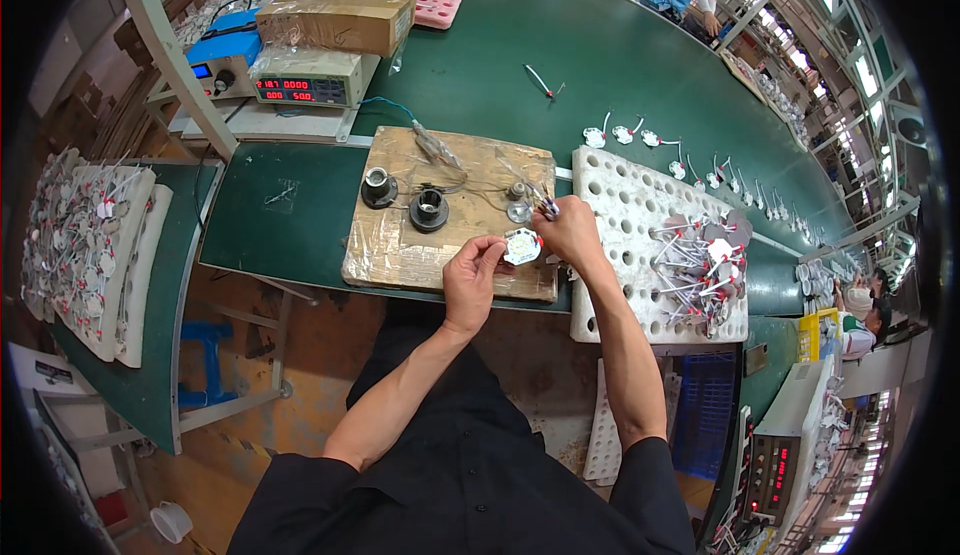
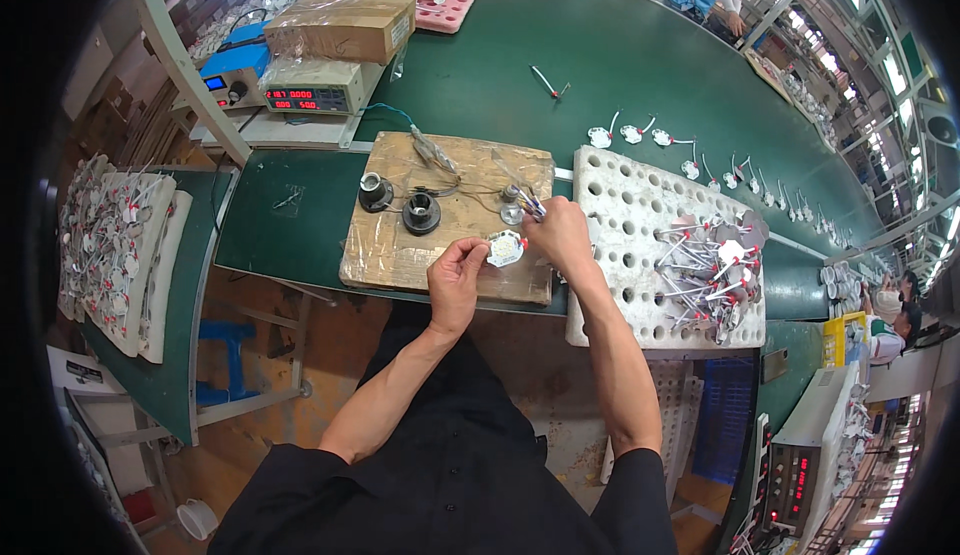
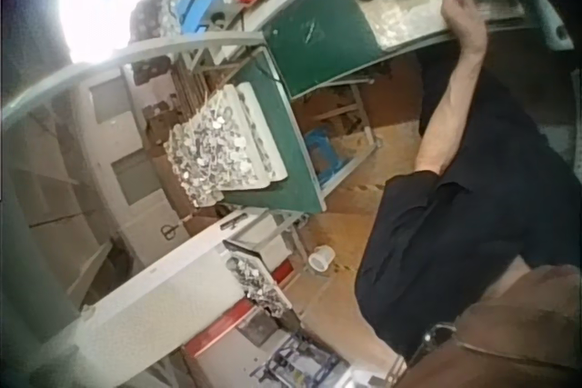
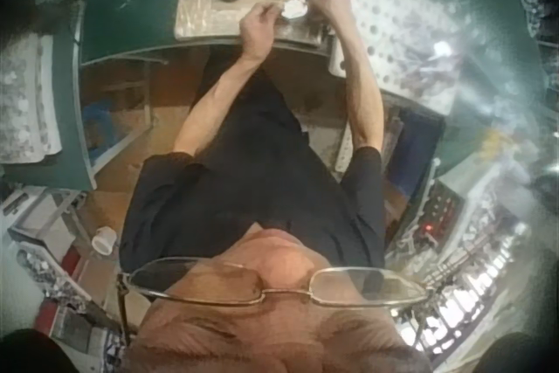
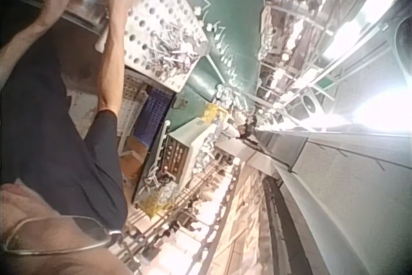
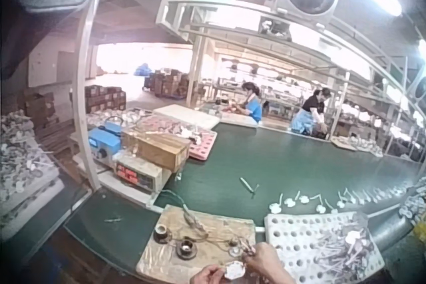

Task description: The person solders wires onto LED circuit boards at an assembly line workstation. This is done by hand using a soldering iron and solder wire.

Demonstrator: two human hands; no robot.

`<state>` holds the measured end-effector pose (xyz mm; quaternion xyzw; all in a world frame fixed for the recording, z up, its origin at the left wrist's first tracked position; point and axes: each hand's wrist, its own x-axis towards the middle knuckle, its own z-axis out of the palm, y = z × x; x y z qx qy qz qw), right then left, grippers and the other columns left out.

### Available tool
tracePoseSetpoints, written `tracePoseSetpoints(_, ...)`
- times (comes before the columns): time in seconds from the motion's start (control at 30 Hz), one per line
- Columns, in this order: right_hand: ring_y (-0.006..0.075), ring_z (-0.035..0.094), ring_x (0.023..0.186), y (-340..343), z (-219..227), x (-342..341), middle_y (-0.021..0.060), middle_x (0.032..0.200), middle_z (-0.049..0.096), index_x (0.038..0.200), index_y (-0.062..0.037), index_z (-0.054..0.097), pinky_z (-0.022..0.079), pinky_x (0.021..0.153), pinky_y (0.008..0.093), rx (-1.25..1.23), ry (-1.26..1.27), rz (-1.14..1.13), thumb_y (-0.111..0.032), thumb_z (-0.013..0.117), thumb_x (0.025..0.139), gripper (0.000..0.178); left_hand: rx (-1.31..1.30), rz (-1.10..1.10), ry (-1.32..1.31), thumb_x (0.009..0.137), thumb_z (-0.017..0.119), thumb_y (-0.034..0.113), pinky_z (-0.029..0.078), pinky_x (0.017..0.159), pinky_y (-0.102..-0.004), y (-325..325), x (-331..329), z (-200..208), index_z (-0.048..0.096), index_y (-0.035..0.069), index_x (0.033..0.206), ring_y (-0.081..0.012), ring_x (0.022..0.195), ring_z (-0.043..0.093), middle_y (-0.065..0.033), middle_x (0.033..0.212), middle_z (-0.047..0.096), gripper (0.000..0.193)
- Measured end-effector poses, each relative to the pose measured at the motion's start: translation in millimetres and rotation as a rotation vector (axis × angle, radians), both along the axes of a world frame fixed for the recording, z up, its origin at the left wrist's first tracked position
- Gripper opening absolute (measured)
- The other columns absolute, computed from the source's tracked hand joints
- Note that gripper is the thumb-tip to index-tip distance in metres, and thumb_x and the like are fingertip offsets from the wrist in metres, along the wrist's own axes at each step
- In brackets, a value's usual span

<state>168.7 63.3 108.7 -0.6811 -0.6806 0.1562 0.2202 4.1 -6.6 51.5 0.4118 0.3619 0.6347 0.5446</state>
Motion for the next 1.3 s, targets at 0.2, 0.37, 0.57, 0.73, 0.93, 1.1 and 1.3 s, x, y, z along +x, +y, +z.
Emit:
tracePoseSetpoints(0.2,0.0415,0.064,0.065,8.5,-9.3,5.6,0.0252,0.066,0.063,0.073,0.0041,0.067,0.05,0.064,0.0469,0.013,-0.018,-0.002,-0.021,0.07,0.076,0.025,-0.071,-0.084,-0.144,0.095,0.063,0.006,0.057,0.07,-0.0248,-0.6,-1.9,-1.2,0.064,-0.005,0.11,-0.0097,0.08,0.066,-0.0058,0.094,0.069,0.019)
tracePoseSetpoints(0.37,0.0318,0.059,0.053,11.1,-12.4,0.8,0.0198,0.06,0.059,0.067,0.0052,0.06,0.046,0.053,0.0394,0.166,0.078,0.12,-0.023,0.073,0.076,0.033,-0.183,0.048,-0.239,0.077,0.075,0.01,0.049,0.063,-0.0246,6.9,-5.0,-52.1,0.071,0.0,0.087,-0.0064,0.068,0.06,-0.001,0.073,0.07,0.015)
tracePoseSetpoints(0.57,0.0336,0.06,0.055,19.7,-35.7,-7.2,0.0215,0.06,0.06,0.066,0.0057,0.06,0.047,0.053,0.041,0.403,0.277,0.149,-0.024,0.074,0.076,0.034,-0.179,0.079,0.259,0.083,0.072,0.007,0.05,0.066,-0.0232,16.2,0.4,-112.9,0.067,0.001,0.098,-0.0063,0.071,0.06,0.0007,0.079,0.066,0.016)
tracePoseSetpoints(0.73,0.0345,0.061,0.056,6.8,-28.8,2.7,0.022,0.061,0.06,0.067,0.0056,0.061,0.047,0.054,0.0416,0.378,0.355,0.265,-0.024,0.073,0.076,0.033,-0.13,-0.007,0.058,0.087,0.067,0.0,0.051,0.066,-0.0225,-4.0,-14.9,17.3,0.064,-0.002,0.1,-0.0071,0.074,0.062,-0.0001,0.082,0.066,0.014)
tracePoseSetpoints(0.93,0.0356,0.061,0.058,15.3,-20.9,-4.4,0.0227,0.062,0.06,0.068,0.0055,0.062,0.048,0.056,0.0423,0.317,0.32,0.283,-0.024,0.073,0.075,0.032,-0.15,-0.028,-0.056,0.088,0.063,-0.003,0.052,0.067,-0.0225,-4.6,-13.7,11.5,0.064,-0.003,0.1,-0.0068,0.072,0.062,-0.0022,0.082,0.066,0.012)
tracePoseSetpoints(1.1,0.0365,0.062,0.059,21.5,-19.3,-3.1,0.0233,0.063,0.061,0.069,0.0054,0.063,0.049,0.057,0.0428,0.265,0.266,0.242,-0.024,0.073,0.075,0.031,-0.127,-0.038,0.127,0.088,0.063,-0.002,0.052,0.068,-0.0219,-3.6,-21.1,21.4,0.063,-0.003,0.099,-0.0069,0.072,0.062,-0.0029,0.082,0.067,0.011)
tracePoseSetpoints(1.3,0.0376,0.062,0.061,21.2,-18.0,-0.6,0.0239,0.065,0.061,0.07,0.0053,0.064,0.049,0.058,0.0435,0.206,0.204,0.202,-0.024,0.073,0.075,0.031,-0.128,-0.026,-0.004,0.088,0.063,-0.002,0.052,0.068,-0.0223,-4.1,-19.0,18.2,0.062,-0.003,0.099,-0.0072,0.073,0.063,-0.0035,0.082,0.067,0.012)
